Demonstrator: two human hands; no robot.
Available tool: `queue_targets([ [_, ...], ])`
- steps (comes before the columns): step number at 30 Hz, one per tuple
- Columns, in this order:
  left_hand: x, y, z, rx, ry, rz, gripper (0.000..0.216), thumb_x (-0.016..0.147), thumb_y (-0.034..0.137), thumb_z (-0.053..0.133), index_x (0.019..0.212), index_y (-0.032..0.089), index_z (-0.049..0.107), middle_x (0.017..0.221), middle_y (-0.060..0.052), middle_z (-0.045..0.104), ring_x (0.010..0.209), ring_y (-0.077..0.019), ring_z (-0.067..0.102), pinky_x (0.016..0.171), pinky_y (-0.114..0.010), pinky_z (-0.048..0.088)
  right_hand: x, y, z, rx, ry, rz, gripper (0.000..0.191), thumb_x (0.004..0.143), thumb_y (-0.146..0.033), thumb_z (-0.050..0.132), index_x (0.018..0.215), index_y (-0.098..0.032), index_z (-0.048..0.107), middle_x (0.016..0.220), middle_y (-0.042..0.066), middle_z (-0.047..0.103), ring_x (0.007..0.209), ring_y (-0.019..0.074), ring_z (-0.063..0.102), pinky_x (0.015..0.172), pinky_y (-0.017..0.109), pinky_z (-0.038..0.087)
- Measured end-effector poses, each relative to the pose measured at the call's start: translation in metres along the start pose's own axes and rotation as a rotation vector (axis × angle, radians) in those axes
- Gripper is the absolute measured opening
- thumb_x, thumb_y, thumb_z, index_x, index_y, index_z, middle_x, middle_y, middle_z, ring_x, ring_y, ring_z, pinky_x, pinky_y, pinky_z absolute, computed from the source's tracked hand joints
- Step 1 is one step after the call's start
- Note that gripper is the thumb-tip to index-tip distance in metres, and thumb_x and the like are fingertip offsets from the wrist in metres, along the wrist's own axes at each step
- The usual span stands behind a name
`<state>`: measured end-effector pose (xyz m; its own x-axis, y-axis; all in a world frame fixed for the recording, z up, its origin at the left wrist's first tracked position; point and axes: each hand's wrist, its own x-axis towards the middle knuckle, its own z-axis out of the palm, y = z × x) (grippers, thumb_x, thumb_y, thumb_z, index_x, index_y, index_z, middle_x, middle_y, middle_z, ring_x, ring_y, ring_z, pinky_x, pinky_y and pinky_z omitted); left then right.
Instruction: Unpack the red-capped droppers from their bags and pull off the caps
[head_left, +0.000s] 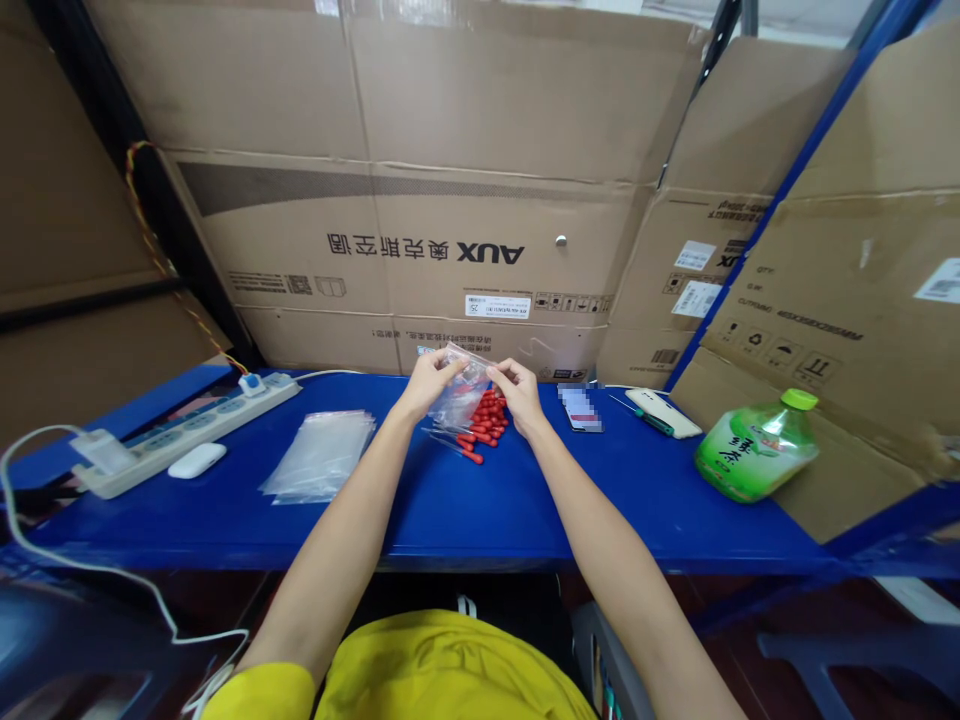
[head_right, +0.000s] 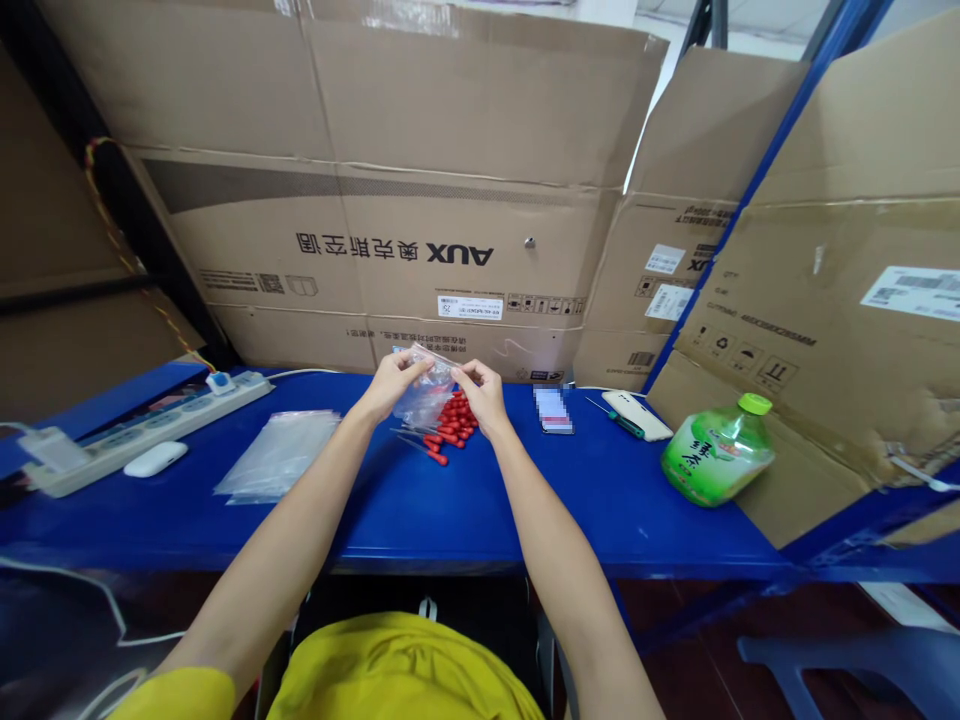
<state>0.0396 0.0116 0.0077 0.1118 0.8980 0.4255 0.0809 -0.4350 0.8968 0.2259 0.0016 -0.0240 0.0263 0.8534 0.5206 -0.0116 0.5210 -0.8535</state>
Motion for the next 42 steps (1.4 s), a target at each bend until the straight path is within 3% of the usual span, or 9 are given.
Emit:
queue_targets([
  [8, -0.001, 0.006, 0.006, -0.009, 0.045, -0.035, 0.039, 0.083, 0.058, 0.068, 0.084, 0.020, 0.059, 0.068, 0.001, 0.055, 0.057, -0.0116, 0.048, 0.047, -0.022, 0.037, 0.001, -0.001, -0.002, 0.052, 0.041, 0.034, 0.043, 0.080, -0.064, 0.072, 0.079, -0.023, 0.061, 0.068, -0.002, 0.059, 0.059, 0.0148, 0.050, 0.058, 0.028, 0.044],
  [13, -0.029, 0.049, -0.004, 0.120, 0.166, -0.010, 0.031, 0.087, 0.050, 0.065, 0.086, 0.020, 0.058, 0.064, 0.001, 0.056, 0.054, -0.0118, 0.050, 0.048, -0.022, 0.037, 0.000, -0.003, 0.000, 0.074, -0.020, 0.022, 0.051, 0.090, -0.072, 0.057, 0.088, -0.022, 0.068, 0.073, 0.002, 0.067, 0.061, 0.0161, 0.055, 0.059, 0.029, 0.046],
  [18, -0.076, 0.089, -0.067, 0.320, 0.447, -0.088, 0.027, 0.085, 0.044, 0.064, 0.096, 0.020, 0.061, 0.084, -0.002, 0.066, 0.062, -0.0142, 0.059, 0.049, -0.022, 0.040, -0.006, -0.005, 0.002, -0.151, 0.034, -0.093, 0.049, 0.099, -0.067, 0.046, 0.095, -0.024, 0.070, 0.070, 0.000, 0.066, 0.065, 0.0173, 0.059, 0.068, 0.029, 0.047],
  [22, -0.102, 0.067, -0.138, 0.770, 0.627, -0.282, 0.032, 0.085, 0.042, 0.061, 0.107, 0.020, 0.063, 0.090, -0.007, 0.073, 0.082, -0.0270, 0.069, 0.072, -0.037, 0.055, -0.013, -0.010, 0.003, -0.356, 0.029, -0.169, 0.044, 0.105, -0.058, 0.039, 0.101, -0.027, 0.070, 0.071, 0.000, 0.068, 0.069, 0.0198, 0.065, 0.074, 0.030, 0.045],
  [24, -0.109, 0.046, -0.162, 1.012, 0.564, -0.428, 0.033, 0.084, 0.045, 0.061, 0.104, 0.018, 0.064, 0.098, -0.013, 0.074, 0.099, -0.0374, 0.069, 0.089, -0.050, 0.054, -0.015, -0.012, 0.004, -0.411, 0.014, -0.196, 0.042, 0.106, -0.055, 0.038, 0.104, -0.028, 0.070, 0.072, 0.000, 0.068, 0.071, 0.0208, 0.066, 0.074, 0.030, 0.043],
  [27, -0.114, 0.025, -0.173, 1.144, 0.451, -0.441, 0.047, 0.088, 0.051, 0.055, 0.114, 0.013, 0.064, 0.122, -0.024, 0.069, 0.123, -0.0453, 0.060, 0.103, -0.057, 0.048, -0.016, -0.011, 0.006, -0.456, 0.003, -0.225, 0.038, 0.106, -0.052, 0.040, 0.104, -0.029, 0.069, 0.075, 0.001, 0.070, 0.072, 0.0214, 0.065, 0.072, 0.030, 0.041],
  [32, -0.114, 0.044, -0.154, 1.296, 0.530, -0.333, 0.069, 0.093, 0.063, 0.041, 0.137, 0.013, 0.058, 0.145, -0.027, 0.053, 0.139, -0.0492, 0.044, 0.108, -0.064, 0.042, -0.016, -0.007, 0.008, -0.565, 0.047, -0.236, 0.036, 0.099, -0.053, 0.057, 0.076, -0.026, 0.063, 0.068, 0.001, 0.065, 0.065, 0.0196, 0.059, 0.066, 0.030, 0.036],
  [36, -0.110, 0.057, -0.136, 1.259, 0.339, -0.311, 0.080, 0.090, 0.073, 0.043, 0.145, 0.018, 0.058, 0.152, -0.025, 0.048, 0.141, -0.0490, 0.044, 0.113, -0.064, 0.038, -0.016, -0.006, 0.008, -0.619, 0.116, -0.228, 0.050, 0.096, -0.056, 0.063, 0.059, -0.023, 0.051, 0.058, 0.000, 0.057, 0.057, 0.0165, 0.049, 0.064, 0.030, 0.031],
  [42, -0.124, 0.019, -0.108, 1.240, 0.014, -0.576, 0.086, 0.085, 0.080, 0.045, 0.156, 0.032, 0.047, 0.169, -0.016, 0.030, 0.151, -0.0564, 0.023, 0.103, -0.086, 0.028, -0.017, -0.009, 0.009, -0.708, 0.122, -0.270, 0.057, 0.107, -0.055, 0.037, 0.063, -0.022, 0.054, 0.061, 0.004, 0.059, 0.060, 0.0168, 0.053, 0.063, 0.030, 0.031],
])
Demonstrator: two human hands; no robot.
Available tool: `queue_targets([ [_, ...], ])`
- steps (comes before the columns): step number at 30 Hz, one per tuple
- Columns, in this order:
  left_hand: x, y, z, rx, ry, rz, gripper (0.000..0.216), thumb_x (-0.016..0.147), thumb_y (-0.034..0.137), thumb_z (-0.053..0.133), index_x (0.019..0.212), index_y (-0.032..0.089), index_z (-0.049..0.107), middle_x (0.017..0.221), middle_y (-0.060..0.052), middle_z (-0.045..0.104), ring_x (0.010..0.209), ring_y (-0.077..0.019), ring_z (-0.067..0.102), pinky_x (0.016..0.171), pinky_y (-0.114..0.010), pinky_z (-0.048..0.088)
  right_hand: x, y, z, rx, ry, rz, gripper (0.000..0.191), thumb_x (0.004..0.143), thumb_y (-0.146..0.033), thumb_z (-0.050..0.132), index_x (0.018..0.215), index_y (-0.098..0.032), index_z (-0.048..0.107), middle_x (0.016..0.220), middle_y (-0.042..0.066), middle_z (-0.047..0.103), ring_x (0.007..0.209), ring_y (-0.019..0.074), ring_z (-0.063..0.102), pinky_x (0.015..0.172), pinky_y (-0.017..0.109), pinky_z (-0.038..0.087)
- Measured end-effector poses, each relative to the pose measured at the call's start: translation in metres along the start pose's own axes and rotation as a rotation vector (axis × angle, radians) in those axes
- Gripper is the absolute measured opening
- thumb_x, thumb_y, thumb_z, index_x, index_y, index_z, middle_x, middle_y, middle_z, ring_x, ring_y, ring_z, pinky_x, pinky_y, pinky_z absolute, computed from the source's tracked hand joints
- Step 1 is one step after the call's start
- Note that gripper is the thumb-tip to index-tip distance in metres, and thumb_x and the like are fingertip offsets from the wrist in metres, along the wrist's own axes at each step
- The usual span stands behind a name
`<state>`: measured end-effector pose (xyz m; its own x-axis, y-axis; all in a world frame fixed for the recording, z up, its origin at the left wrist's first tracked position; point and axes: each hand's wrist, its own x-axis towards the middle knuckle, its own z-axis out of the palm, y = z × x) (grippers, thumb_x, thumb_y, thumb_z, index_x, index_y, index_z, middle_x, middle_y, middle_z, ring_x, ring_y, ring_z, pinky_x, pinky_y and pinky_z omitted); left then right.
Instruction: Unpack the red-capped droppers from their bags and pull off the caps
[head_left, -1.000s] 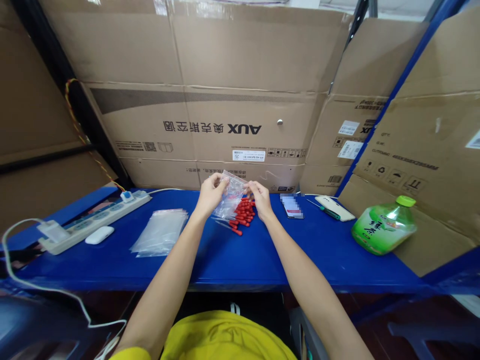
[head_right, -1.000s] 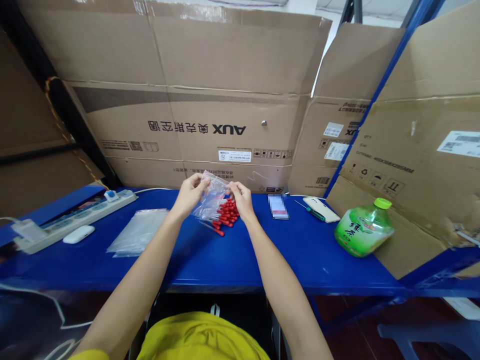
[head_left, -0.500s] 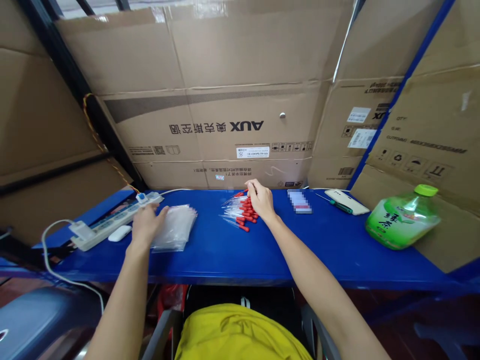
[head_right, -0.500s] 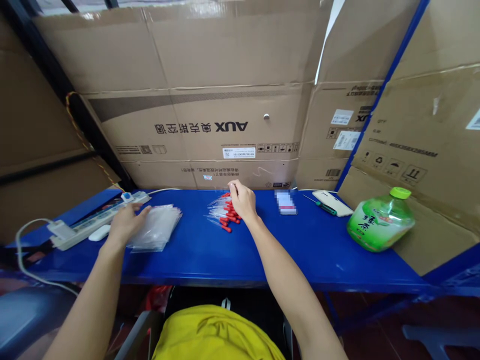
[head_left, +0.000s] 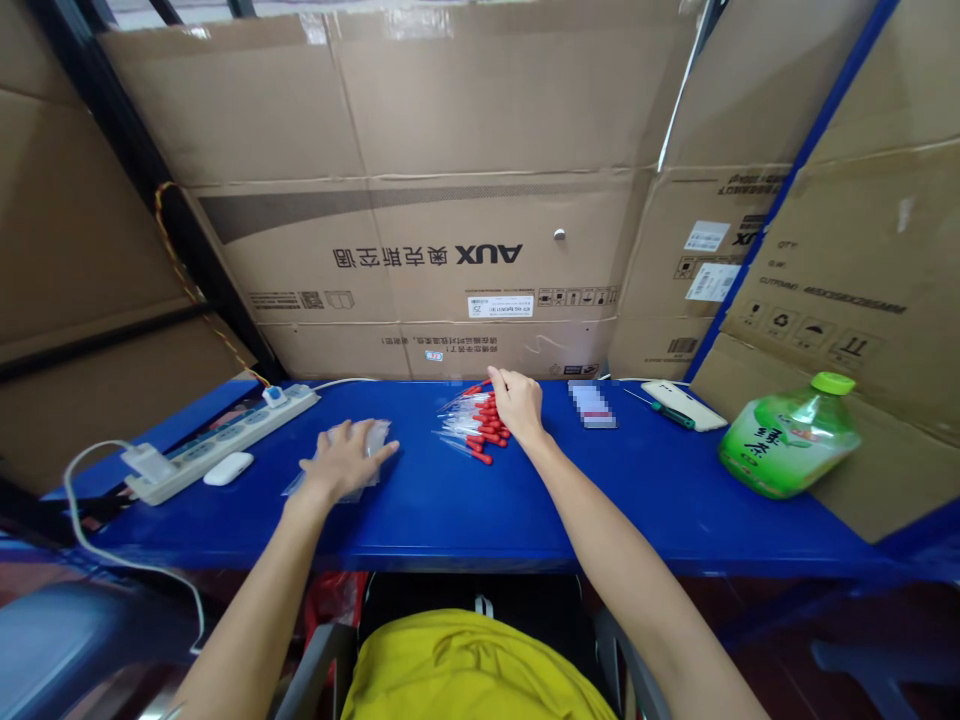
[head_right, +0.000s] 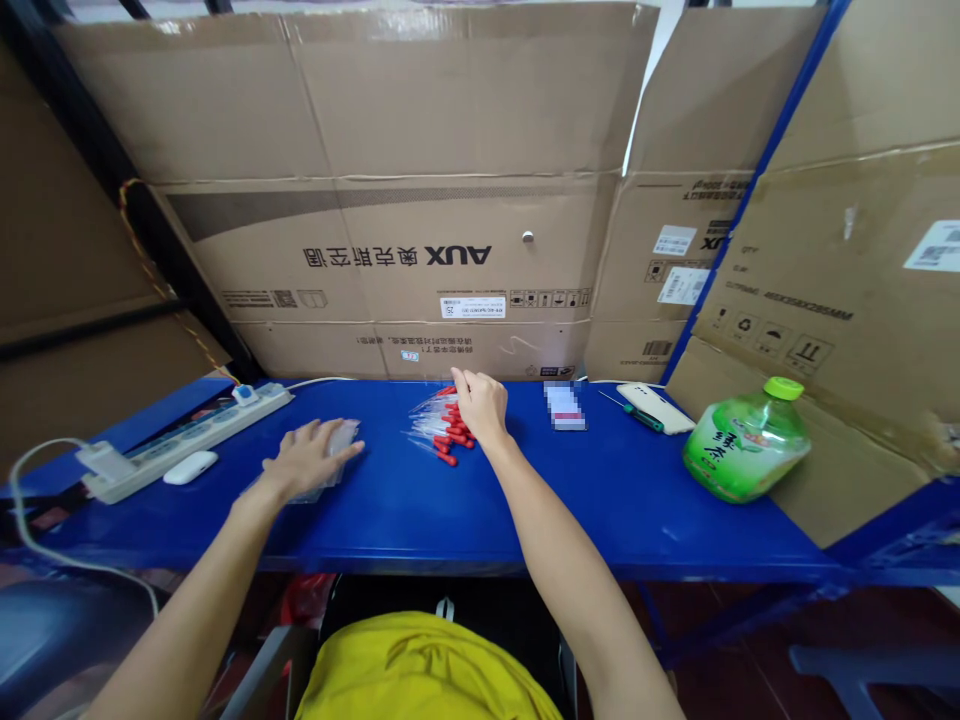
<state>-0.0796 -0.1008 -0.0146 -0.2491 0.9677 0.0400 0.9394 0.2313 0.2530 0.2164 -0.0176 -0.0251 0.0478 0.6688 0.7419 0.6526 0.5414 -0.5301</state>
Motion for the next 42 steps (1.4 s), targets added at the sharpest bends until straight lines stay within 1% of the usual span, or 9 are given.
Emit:
queue_targets([
  [10, -0.003, -0.008, 0.017, -0.070, 0.092, 0.032, 0.077, 0.099, 0.069, 0.022, 0.165, 0.031, 0.029, 0.171, -0.011, 0.028, 0.157, -0.0472, 0.016, 0.113, -0.085, 0.012, -0.005, -0.011, -0.004, 0.085, -0.128, 0.012, 0.031, 0.109, -0.044, 0.033, 0.118, -0.024, 0.055, 0.068, -0.004, 0.067, 0.067, 0.0192, 0.067, 0.065, 0.026, 0.036],
  [13, -0.001, -0.013, 0.016, -0.112, 0.220, 0.043, 0.067, 0.104, 0.052, 0.015, 0.157, 0.024, 0.046, 0.171, -0.013, 0.028, 0.158, -0.0445, 0.015, 0.115, -0.083, 0.007, -0.005, -0.011, -0.003, 0.104, -0.128, 0.003, 0.032, 0.109, -0.043, 0.031, 0.122, -0.024, 0.053, 0.068, -0.004, 0.067, 0.065, 0.0192, 0.066, 0.066, 0.026, 0.036],
  [18, -0.007, -0.011, -0.001, -0.083, 0.581, 0.197, 0.042, 0.094, 0.044, 0.050, 0.120, 0.018, 0.071, 0.158, -0.020, 0.043, 0.147, -0.0439, 0.038, 0.119, -0.068, 0.029, -0.003, -0.010, -0.002, 0.134, -0.098, 0.032, 0.031, 0.109, -0.044, 0.032, 0.116, -0.024, 0.055, 0.069, -0.004, 0.066, 0.063, 0.0183, 0.065, 0.065, 0.025, 0.038],
  [22, -0.018, 0.020, -0.025, -0.292, 0.811, 0.343, 0.030, 0.095, 0.041, 0.055, 0.110, 0.019, 0.070, 0.135, -0.017, 0.062, 0.131, -0.0348, 0.057, 0.114, -0.053, 0.043, -0.002, -0.007, 0.000, 0.068, 0.017, 0.066, 0.040, 0.105, -0.054, 0.046, 0.080, -0.024, 0.054, 0.059, -0.004, 0.059, 0.056, 0.0159, 0.058, 0.062, 0.026, 0.034],
  [27, -0.012, 0.106, -0.037, -0.682, 0.617, 0.578, 0.027, 0.098, 0.040, 0.055, 0.112, 0.020, 0.067, 0.094, -0.005, 0.077, 0.085, -0.0199, 0.074, 0.083, -0.032, 0.057, -0.002, -0.003, -0.001, 0.037, 0.037, 0.069, 0.059, 0.109, -0.054, 0.032, 0.060, -0.023, 0.047, 0.054, 0.000, 0.056, 0.053, 0.0156, 0.054, 0.060, 0.027, 0.032],
  [32, 0.020, 0.181, -0.018, -0.754, 0.516, 0.760, 0.034, 0.105, 0.044, 0.045, 0.104, 0.021, 0.070, 0.080, -0.003, 0.077, 0.076, -0.0182, 0.074, 0.078, -0.028, 0.054, 0.004, -0.003, -0.005, 0.075, 0.072, 0.037, 0.036, 0.109, -0.040, 0.038, 0.092, -0.023, 0.064, 0.069, 0.000, 0.068, 0.066, 0.0181, 0.065, 0.071, 0.027, 0.042],
  [35, 0.034, 0.194, 0.004, -0.658, 0.597, 0.710, 0.039, 0.106, 0.043, 0.040, 0.112, 0.021, 0.071, 0.105, -0.008, 0.079, 0.099, -0.0216, 0.073, 0.097, -0.035, 0.052, 0.007, -0.003, -0.012, 0.083, 0.156, 0.006, 0.036, 0.103, -0.038, 0.050, 0.132, -0.017, 0.055, 0.074, 0.002, 0.070, 0.087, 0.0232, 0.068, 0.090, 0.034, 0.048],
  [38, 0.041, 0.187, 0.023, -0.484, 0.581, 0.757, 0.045, 0.108, 0.042, 0.035, 0.135, 0.025, 0.066, 0.150, -0.009, 0.060, 0.143, -0.0278, 0.050, 0.125, -0.055, 0.026, 0.007, -0.002, -0.020, 0.016, 0.131, -0.087, 0.062, 0.100, -0.037, 0.054, 0.156, -0.019, 0.035, 0.113, 0.010, 0.075, 0.127, 0.0267, 0.056, 0.113, 0.046, 0.039],
  [42, 0.048, 0.167, 0.035, -0.390, 0.419, 0.735, 0.059, 0.107, 0.054, 0.028, 0.163, 0.038, 0.034, 0.176, 0.000, 0.013, 0.161, -0.0393, -0.003, 0.120, -0.078, 0.000, 0.003, 0.006, -0.016, -0.134, -0.049, -0.142, 0.070, 0.103, -0.043, 0.046, 0.166, -0.032, 0.018, 0.168, 0.007, 0.035, 0.158, 0.0301, 0.016, 0.124, 0.060, 0.023],
])
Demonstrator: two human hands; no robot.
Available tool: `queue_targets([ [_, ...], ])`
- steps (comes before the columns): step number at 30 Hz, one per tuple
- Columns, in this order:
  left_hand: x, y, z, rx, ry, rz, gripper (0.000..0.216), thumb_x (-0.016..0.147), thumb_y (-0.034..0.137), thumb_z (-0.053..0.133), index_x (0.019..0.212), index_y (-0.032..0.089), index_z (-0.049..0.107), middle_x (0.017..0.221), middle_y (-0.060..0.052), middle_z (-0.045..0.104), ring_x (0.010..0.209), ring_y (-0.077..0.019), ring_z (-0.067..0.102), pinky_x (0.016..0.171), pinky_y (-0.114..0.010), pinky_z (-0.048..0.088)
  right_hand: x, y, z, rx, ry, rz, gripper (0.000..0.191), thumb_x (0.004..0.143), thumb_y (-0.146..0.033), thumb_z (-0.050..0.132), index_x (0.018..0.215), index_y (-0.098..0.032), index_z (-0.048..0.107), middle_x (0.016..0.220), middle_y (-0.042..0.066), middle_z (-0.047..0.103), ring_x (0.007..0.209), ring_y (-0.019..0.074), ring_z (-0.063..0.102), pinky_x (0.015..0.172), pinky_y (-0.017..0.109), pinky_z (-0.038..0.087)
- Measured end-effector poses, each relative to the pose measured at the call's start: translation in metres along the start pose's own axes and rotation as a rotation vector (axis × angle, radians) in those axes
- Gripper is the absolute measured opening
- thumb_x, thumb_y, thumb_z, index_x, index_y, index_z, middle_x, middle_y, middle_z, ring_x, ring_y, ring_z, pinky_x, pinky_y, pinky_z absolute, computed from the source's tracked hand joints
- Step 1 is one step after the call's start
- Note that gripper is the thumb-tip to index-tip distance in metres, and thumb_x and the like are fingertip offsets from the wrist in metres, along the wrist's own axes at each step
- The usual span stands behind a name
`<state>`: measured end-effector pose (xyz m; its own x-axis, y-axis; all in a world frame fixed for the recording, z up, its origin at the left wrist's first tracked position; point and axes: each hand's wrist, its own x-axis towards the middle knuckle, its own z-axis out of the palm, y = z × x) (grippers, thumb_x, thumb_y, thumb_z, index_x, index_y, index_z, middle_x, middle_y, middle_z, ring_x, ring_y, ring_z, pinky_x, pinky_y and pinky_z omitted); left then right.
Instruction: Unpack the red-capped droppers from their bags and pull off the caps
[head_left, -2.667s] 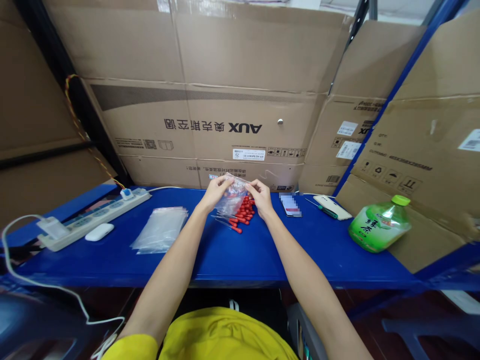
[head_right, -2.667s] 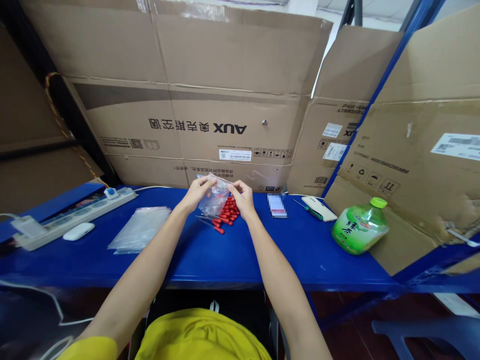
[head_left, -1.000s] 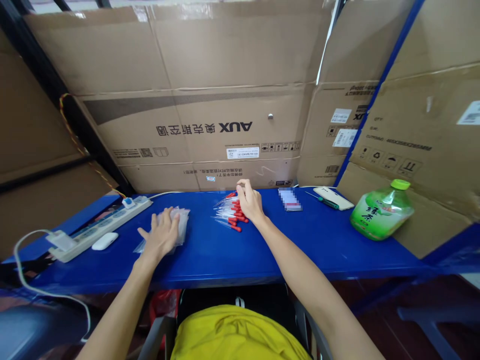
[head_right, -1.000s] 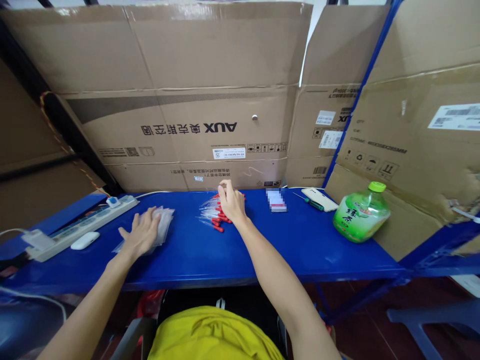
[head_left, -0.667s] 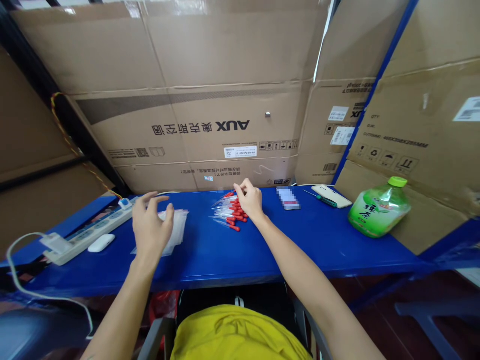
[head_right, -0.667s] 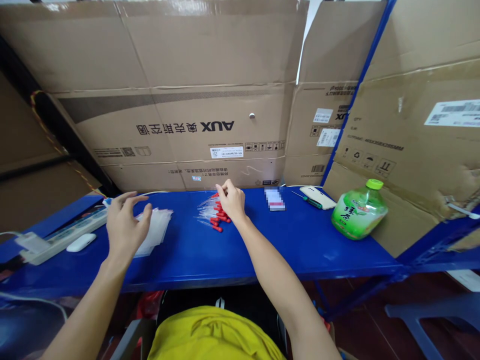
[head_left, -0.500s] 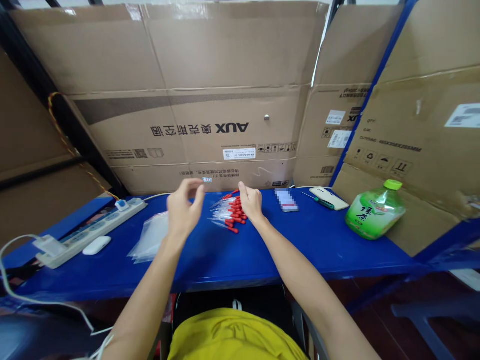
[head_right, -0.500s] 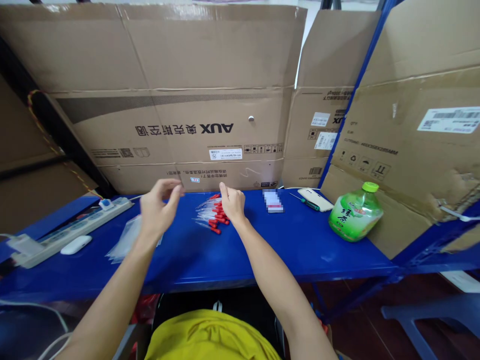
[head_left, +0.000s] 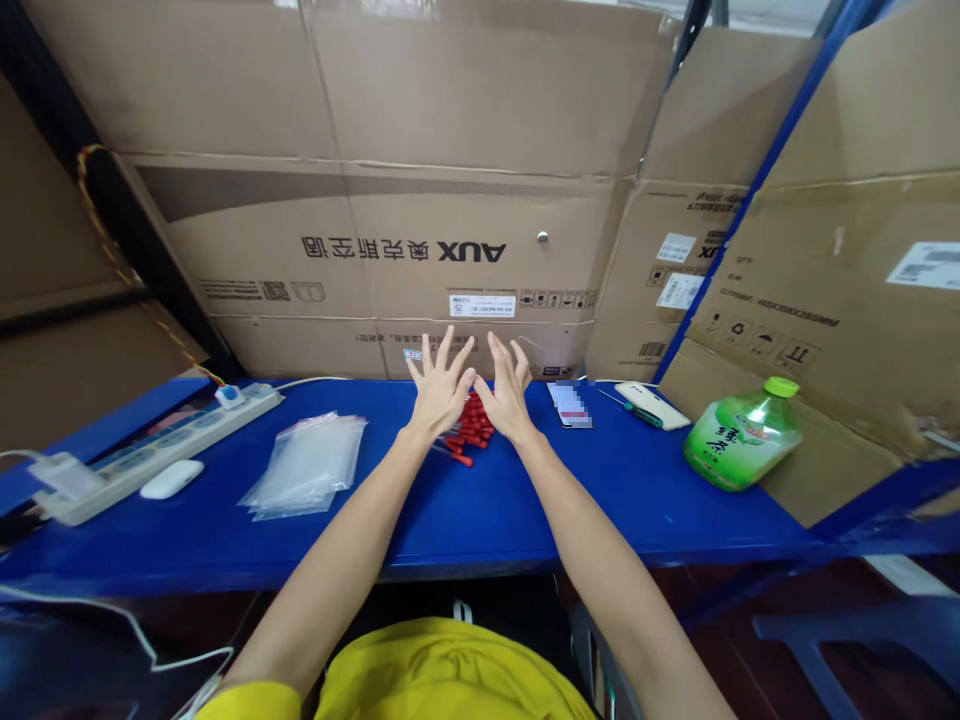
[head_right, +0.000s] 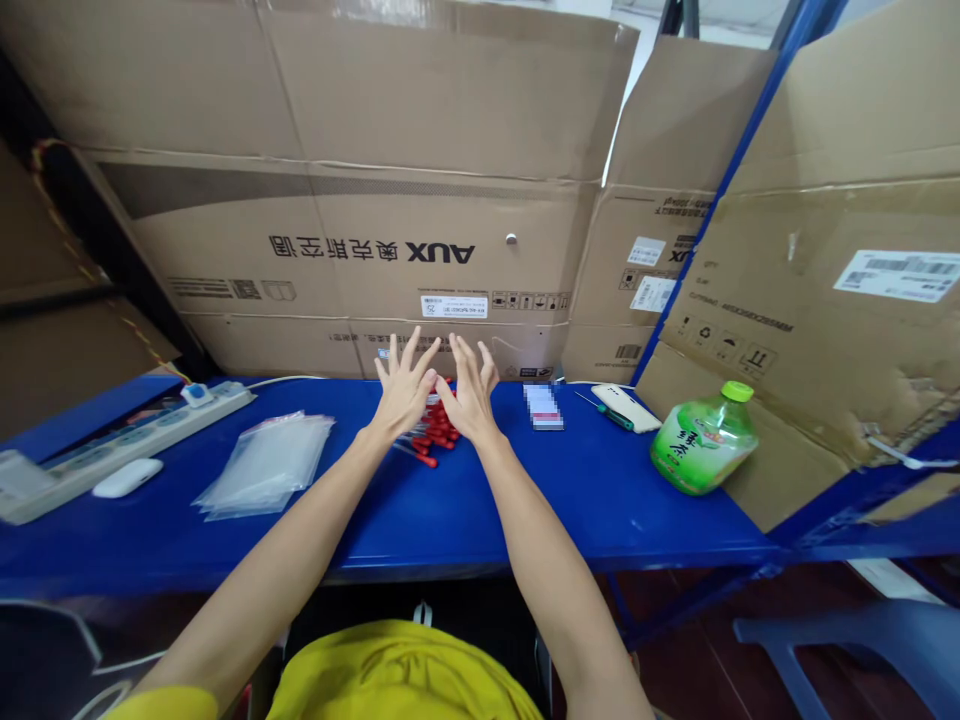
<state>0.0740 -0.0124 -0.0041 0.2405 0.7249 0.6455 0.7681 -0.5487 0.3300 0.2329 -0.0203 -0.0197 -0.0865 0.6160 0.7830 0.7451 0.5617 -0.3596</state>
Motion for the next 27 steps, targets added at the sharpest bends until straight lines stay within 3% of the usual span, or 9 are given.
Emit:
queue_targets([
  [4, -0.004, -0.013, 0.001, -0.099, -0.068, -0.056, 0.068, 0.103, 0.065, 0.026, 0.166, 0.041, 0.018, 0.177, 0.001, -0.001, 0.157, -0.0458, -0.020, 0.112, -0.085, -0.003, -0.005, 0.006, 0.014, -0.035, -0.124, 0.057, 0.069, 0.105, -0.055, 0.039, 0.167, -0.041, 0.012, 0.176, 0.002, -0.003, 0.161, 0.0378, -0.008, 0.121, 0.073, 0.019],
  [8, -0.005, -0.010, 0.001, -0.281, 0.038, 0.015, 0.071, 0.102, 0.065, 0.032, 0.166, 0.035, 0.026, 0.177, -0.005, 0.007, 0.160, -0.0437, -0.004, 0.120, -0.076, 0.007, -0.005, 0.009, 0.016, 0.100, -0.081, 0.054, 0.072, 0.103, -0.058, 0.042, 0.167, -0.040, 0.012, 0.175, 0.001, -0.015, 0.161, 0.0382, -0.010, 0.123, 0.071, 0.020],
  [11, -0.007, -0.004, -0.005, -0.371, 0.212, 0.060, 0.063, 0.103, 0.057, 0.038, 0.158, 0.027, 0.044, 0.164, -0.013, 0.041, 0.150, -0.0315, 0.039, 0.124, -0.052, 0.030, -0.005, 0.009, 0.009, 0.177, 0.005, 0.001, 0.074, 0.105, -0.052, 0.042, 0.168, -0.032, 0.008, 0.176, 0.009, 0.008, 0.160, 0.0323, 0.020, 0.125, 0.059, 0.030],
  [13, -0.008, -0.002, -0.010, -0.385, 0.308, -0.015, 0.053, 0.103, 0.050, 0.043, 0.146, 0.022, 0.056, 0.134, -0.013, 0.067, 0.121, -0.0248, 0.064, 0.110, -0.040, 0.046, -0.005, 0.006, 0.003, 0.220, 0.057, 0.003, 0.070, 0.106, -0.046, 0.040, 0.167, -0.030, 0.010, 0.167, 0.012, 0.035, 0.141, 0.0271, 0.053, 0.116, 0.049, 0.045],
  [15, -0.009, -0.002, -0.013, -0.396, 0.365, -0.106, 0.043, 0.103, 0.045, 0.046, 0.132, 0.020, 0.064, 0.100, -0.008, 0.074, 0.089, -0.0195, 0.070, 0.092, -0.031, 0.052, -0.006, 0.002, -0.001, 0.235, 0.087, 0.055, 0.064, 0.107, -0.042, 0.038, 0.166, -0.027, 0.017, 0.145, 0.011, 0.062, 0.111, 0.0228, 0.072, 0.101, 0.040, 0.055],
  [18, -0.007, -0.001, -0.013, -0.471, 0.397, -0.173, 0.036, 0.103, 0.045, 0.048, 0.117, 0.020, 0.069, 0.069, 0.000, 0.065, 0.062, -0.0139, 0.061, 0.074, -0.024, 0.048, -0.006, -0.001, -0.003, 0.157, 0.103, 0.137, 0.048, 0.108, -0.042, 0.037, 0.150, -0.023, 0.049, 0.102, 0.007, 0.078, 0.087, 0.0209, 0.075, 0.089, 0.034, 0.055],
  [21, -0.004, 0.001, -0.008, -0.618, 0.426, -0.268, 0.042, 0.102, 0.054, 0.049, 0.088, 0.020, 0.070, 0.052, 0.004, 0.051, 0.049, -0.0116, 0.049, 0.059, -0.024, 0.041, -0.003, -0.002, -0.002, 0.098, 0.122, 0.137, 0.045, 0.110, -0.041, 0.032, 0.112, -0.021, 0.072, 0.080, 0.005, 0.075, 0.082, 0.0209, 0.074, 0.103, 0.039, 0.049],
  [24, -0.001, 0.003, 0.000, -0.849, 0.423, -0.410, 0.063, 0.099, 0.068, 0.044, 0.056, 0.022, 0.045, 0.044, 0.004, 0.038, 0.041, -0.0100, 0.036, 0.047, -0.025, 0.030, -0.002, -0.003, 0.002, 0.242, 0.154, 0.146, 0.041, 0.110, -0.038, 0.031, 0.130, -0.021, 0.063, 0.079, 0.004, 0.074, 0.087, 0.0213, 0.074, 0.110, 0.044, 0.047],
  [27, 0.002, 0.003, 0.003, -1.168, 0.312, -0.509, 0.070, 0.098, 0.078, 0.030, 0.052, 0.025, 0.027, 0.040, 0.005, 0.024, 0.037, -0.0091, 0.023, 0.041, -0.027, 0.020, -0.003, -0.005, 0.010, 0.444, 0.140, 0.150, 0.059, 0.107, -0.040, 0.040, 0.161, -0.024, 0.022, 0.118, 0.010, 0.073, 0.101, 0.0217, 0.075, 0.106, 0.044, 0.054],
])
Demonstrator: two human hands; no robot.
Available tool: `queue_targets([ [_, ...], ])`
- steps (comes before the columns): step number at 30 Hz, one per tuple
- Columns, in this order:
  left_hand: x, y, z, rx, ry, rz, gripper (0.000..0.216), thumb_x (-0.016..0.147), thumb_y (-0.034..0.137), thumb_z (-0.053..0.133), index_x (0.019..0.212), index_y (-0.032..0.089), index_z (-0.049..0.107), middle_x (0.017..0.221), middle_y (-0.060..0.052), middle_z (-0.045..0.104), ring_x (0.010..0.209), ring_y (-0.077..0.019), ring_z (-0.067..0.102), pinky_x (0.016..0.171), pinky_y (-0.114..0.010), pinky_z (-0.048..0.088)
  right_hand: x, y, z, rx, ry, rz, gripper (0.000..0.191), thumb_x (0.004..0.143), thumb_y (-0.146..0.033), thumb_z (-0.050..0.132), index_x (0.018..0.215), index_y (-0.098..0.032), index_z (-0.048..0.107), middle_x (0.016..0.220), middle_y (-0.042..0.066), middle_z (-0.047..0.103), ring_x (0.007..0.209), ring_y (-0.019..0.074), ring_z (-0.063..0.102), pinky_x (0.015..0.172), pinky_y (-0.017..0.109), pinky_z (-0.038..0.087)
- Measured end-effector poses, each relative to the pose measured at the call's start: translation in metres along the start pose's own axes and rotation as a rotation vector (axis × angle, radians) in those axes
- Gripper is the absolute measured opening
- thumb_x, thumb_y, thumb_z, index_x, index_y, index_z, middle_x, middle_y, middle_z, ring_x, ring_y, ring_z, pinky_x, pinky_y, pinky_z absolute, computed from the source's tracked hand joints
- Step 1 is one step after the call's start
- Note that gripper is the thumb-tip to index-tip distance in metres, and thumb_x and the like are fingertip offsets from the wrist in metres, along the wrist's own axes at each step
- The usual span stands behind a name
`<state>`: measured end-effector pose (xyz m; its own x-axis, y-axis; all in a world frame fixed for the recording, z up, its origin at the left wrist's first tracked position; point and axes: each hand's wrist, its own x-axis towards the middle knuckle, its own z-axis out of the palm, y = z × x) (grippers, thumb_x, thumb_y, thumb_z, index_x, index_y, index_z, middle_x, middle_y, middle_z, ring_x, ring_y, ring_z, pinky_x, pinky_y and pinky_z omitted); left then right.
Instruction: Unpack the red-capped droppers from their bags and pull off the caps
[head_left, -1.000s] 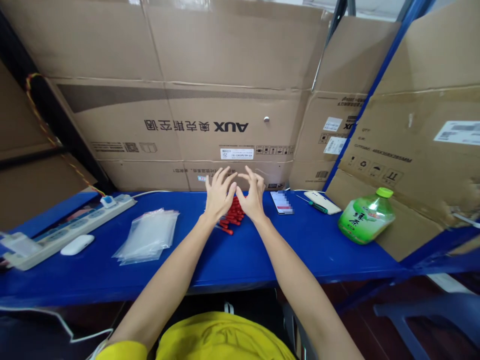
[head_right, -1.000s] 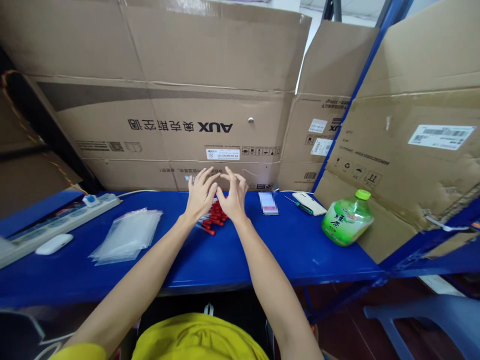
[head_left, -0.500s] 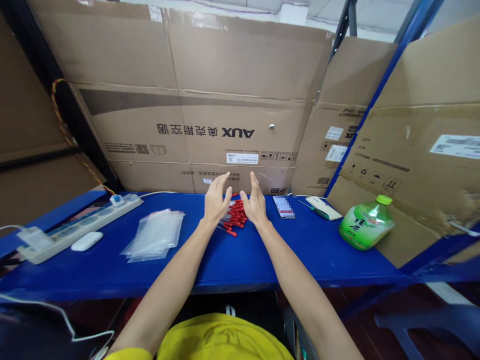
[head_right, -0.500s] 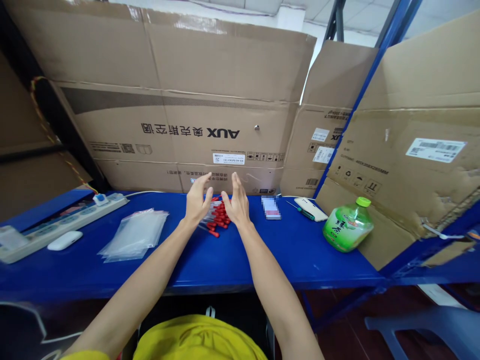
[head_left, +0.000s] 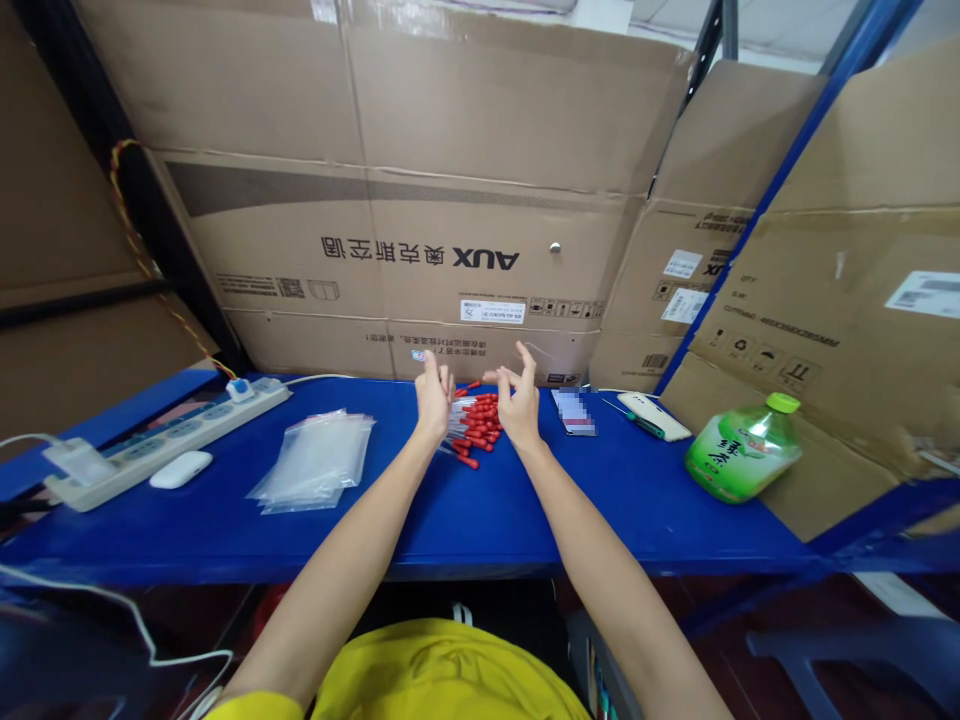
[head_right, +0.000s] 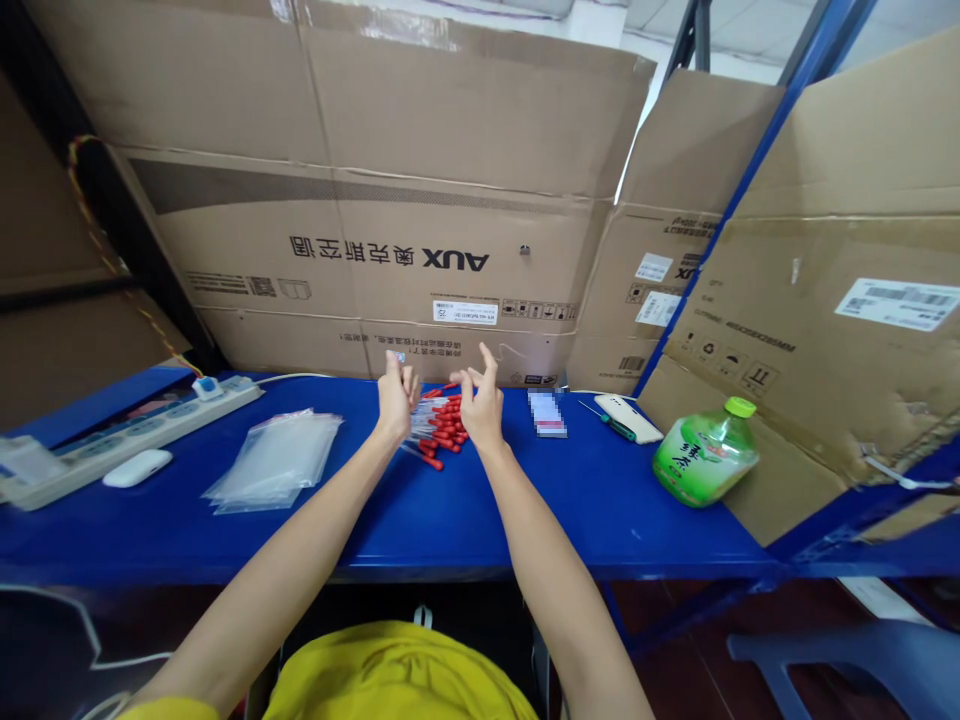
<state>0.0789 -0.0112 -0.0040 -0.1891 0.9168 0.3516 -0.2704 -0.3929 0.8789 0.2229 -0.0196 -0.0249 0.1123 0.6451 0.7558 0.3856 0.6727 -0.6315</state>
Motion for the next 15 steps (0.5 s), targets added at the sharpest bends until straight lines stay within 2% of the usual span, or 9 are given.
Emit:
queue_targets([
  [3, 0.002, 0.001, -0.004, -0.217, -0.108, -0.159, 0.071, 0.096, 0.081, 0.013, 0.054, 0.025, 0.025, 0.042, 0.005, 0.018, 0.036, -0.0090, 0.016, 0.039, -0.026, 0.022, -0.002, 0.001, 0.007, 0.099, -0.029, -0.017, 0.073, 0.106, -0.041, 0.042, 0.164, -0.031, -0.001, 0.156, 0.017, 0.046, 0.106, 0.0225, 0.075, 0.102, 0.045, 0.059],
  [6, 0.004, 0.002, -0.011, -0.379, -0.100, -0.207, 0.077, 0.095, 0.081, 0.005, 0.062, 0.024, 0.044, 0.045, 0.006, 0.020, 0.038, -0.0108, 0.027, 0.045, -0.025, 0.037, -0.002, 0.001, 0.009, 0.094, -0.021, -0.032, 0.071, 0.107, -0.046, 0.037, 0.165, -0.035, -0.005, 0.166, 0.017, 0.030, 0.118, 0.0255, 0.070, 0.093, 0.044, 0.065],
  [8, 0.006, 0.001, -0.015, -0.457, -0.065, -0.217, 0.081, 0.094, 0.082, 0.005, 0.077, 0.022, 0.058, 0.047, 0.006, 0.026, 0.045, -0.0137, 0.043, 0.054, -0.026, 0.047, -0.002, 0.002, 0.008, 0.073, -0.023, -0.021, 0.067, 0.108, -0.049, 0.031, 0.165, -0.036, -0.003, 0.165, 0.016, 0.031, 0.119, 0.0259, 0.070, 0.087, 0.042, 0.067],
  [12, 0.010, -0.006, -0.019, -0.523, 0.007, -0.242, 0.081, 0.095, 0.080, 0.009, 0.099, 0.022, 0.065, 0.063, -0.001, 0.053, 0.071, -0.0186, 0.067, 0.076, -0.034, 0.057, -0.002, 0.003, 0.006, 0.118, -0.095, 0.082, 0.060, 0.109, -0.050, 0.021, 0.165, -0.037, 0.004, 0.149, 0.013, 0.056, 0.104, 0.0226, 0.076, 0.077, 0.036, 0.069],
  [13, 0.011, -0.008, -0.020, -0.540, 0.016, -0.247, 0.079, 0.096, 0.078, 0.010, 0.103, 0.022, 0.065, 0.070, -0.003, 0.060, 0.077, -0.0198, 0.069, 0.080, -0.036, 0.058, -0.002, 0.003, 0.006, 0.134, -0.104, 0.097, 0.059, 0.110, -0.048, 0.020, 0.165, -0.037, 0.004, 0.147, 0.012, 0.058, 0.102, 0.0221, 0.077, 0.077, 0.036, 0.069],
  [15, 0.012, -0.010, -0.020, -0.567, 0.018, -0.247, 0.077, 0.098, 0.074, 0.009, 0.109, 0.022, 0.065, 0.087, -0.009, 0.069, 0.092, -0.0225, 0.072, 0.086, -0.041, 0.058, -0.001, 0.004, 0.006, 0.141, -0.109, 0.069, 0.059, 0.110, -0.041, 0.019, 0.166, -0.039, 0.002, 0.154, 0.011, 0.052, 0.108, 0.0223, 0.075, 0.085, 0.040, 0.068],
])
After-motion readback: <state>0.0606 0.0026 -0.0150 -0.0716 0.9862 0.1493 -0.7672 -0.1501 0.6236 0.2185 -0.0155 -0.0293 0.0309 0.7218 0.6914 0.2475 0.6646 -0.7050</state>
